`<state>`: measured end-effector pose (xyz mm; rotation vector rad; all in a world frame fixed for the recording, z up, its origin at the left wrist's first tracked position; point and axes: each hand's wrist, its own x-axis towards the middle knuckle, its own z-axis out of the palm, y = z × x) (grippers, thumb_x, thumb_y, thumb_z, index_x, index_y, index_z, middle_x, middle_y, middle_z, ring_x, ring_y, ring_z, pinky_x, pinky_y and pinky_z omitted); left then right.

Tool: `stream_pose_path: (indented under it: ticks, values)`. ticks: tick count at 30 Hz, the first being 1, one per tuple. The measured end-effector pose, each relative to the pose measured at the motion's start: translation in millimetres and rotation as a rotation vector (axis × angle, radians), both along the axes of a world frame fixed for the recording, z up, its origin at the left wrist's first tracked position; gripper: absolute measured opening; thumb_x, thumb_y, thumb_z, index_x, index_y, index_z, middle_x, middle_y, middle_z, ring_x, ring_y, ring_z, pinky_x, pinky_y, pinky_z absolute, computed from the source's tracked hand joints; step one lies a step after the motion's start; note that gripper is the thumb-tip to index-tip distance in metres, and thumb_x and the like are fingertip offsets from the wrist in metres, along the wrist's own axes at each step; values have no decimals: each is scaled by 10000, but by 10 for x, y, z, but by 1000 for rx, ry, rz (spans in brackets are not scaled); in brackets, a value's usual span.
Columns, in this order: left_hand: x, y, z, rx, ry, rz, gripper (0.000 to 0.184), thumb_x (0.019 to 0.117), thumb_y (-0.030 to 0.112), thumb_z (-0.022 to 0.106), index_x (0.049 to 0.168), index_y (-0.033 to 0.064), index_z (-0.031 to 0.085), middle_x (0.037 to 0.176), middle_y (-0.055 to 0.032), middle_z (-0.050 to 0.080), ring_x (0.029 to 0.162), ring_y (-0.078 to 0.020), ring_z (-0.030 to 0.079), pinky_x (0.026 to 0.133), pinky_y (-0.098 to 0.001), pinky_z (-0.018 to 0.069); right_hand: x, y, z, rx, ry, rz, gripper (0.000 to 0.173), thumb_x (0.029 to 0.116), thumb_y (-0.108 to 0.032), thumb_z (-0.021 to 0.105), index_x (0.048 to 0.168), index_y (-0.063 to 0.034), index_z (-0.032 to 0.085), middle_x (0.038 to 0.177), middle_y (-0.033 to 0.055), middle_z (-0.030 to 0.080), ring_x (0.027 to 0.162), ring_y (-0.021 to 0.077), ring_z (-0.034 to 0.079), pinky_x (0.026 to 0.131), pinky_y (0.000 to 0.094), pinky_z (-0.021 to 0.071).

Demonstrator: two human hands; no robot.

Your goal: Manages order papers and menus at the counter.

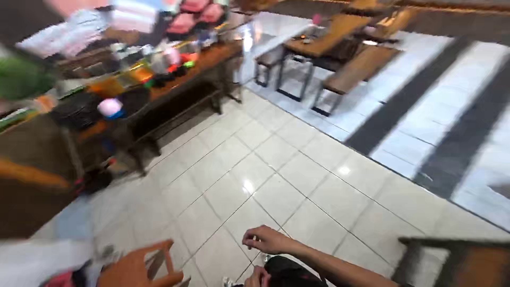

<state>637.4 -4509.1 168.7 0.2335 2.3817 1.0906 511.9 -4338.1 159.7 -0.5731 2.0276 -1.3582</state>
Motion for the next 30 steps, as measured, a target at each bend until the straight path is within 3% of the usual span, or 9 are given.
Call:
stream_pose_path:
  ticks: [8,10,12,14,15,19,23,27,30]
  values:
    - [-2101,2167,-227,176,-117,-700,204,957,121,676,1028,-61,735,927,-155,755,875,-211,738,870,-431,593,-896,2035,888,-455,435,-819,245,1061,-113,532,1072,31,730,898,124,742,782,172,712,754,350,601]
    - [-2509,2845,-19,106,-208,-772,276,946,85,655,1068,-161,675,975,-242,715,924,-232,694,896,-415,550,-1013,2552,887,-469,468,-969,245,1048,-81,527,1067,69,719,856,157,720,732,194,692,701,357,583]
    - [-2768,3845,757,-265,-381,-739,295,960,-21,594,1215,-167,561,1134,-186,643,1045,-116,611,996,-272,473,-1177,3047,690,-457,461,-1092,254,1048,-83,518,1061,80,712,829,164,707,693,196,676,660,355,571]
    - [-3033,4464,890,-57,-241,-685,313,839,-128,617,1118,-253,547,990,-222,628,879,-87,599,856,-184,502,-1425,3551,490,-416,440,-1253,277,1063,-107,504,1057,72,715,809,152,709,669,188,672,641,356,570]
    - [-3296,4805,926,-176,-297,-849,271,911,-82,597,1157,-187,552,1032,-142,636,930,-32,594,899,-174,482,-1533,3811,440,-392,413,-1342,294,1072,-128,491,1068,63,714,811,144,709,671,190,667,646,366,567]
    - [-4505,5928,-167,41,-473,-1561,325,961,139,652,1192,-89,652,1090,-115,716,1030,-83,665,972,-299,533,-1855,4904,552,-338,466,-1672,331,1093,-175,460,1066,40,710,806,116,704,662,161,642,634,343,547]
    - [-4827,7267,-155,-52,-413,-1974,258,971,162,676,1130,-37,714,998,-132,745,912,-183,716,890,-405,580,-2040,5893,642,-339,529,-1959,375,1103,-194,416,1053,48,697,803,115,696,663,144,628,644,318,532]
    - [-4606,8650,324,-372,-246,-2002,286,975,81,629,1196,-98,661,1154,-202,705,1097,-236,659,1046,-392,471,-2202,6924,246,-239,357,-2031,332,1084,-170,458,1077,38,717,845,157,711,726,226,660,732,423,548]
    - [-4579,9622,153,-464,-162,-1981,322,991,102,602,1241,-100,621,1205,-219,668,1119,-247,626,1029,-388,466,-2119,7910,-46,-154,276,-1928,232,1034,-152,598,1130,19,723,968,176,741,816,275,709,815,474,570]
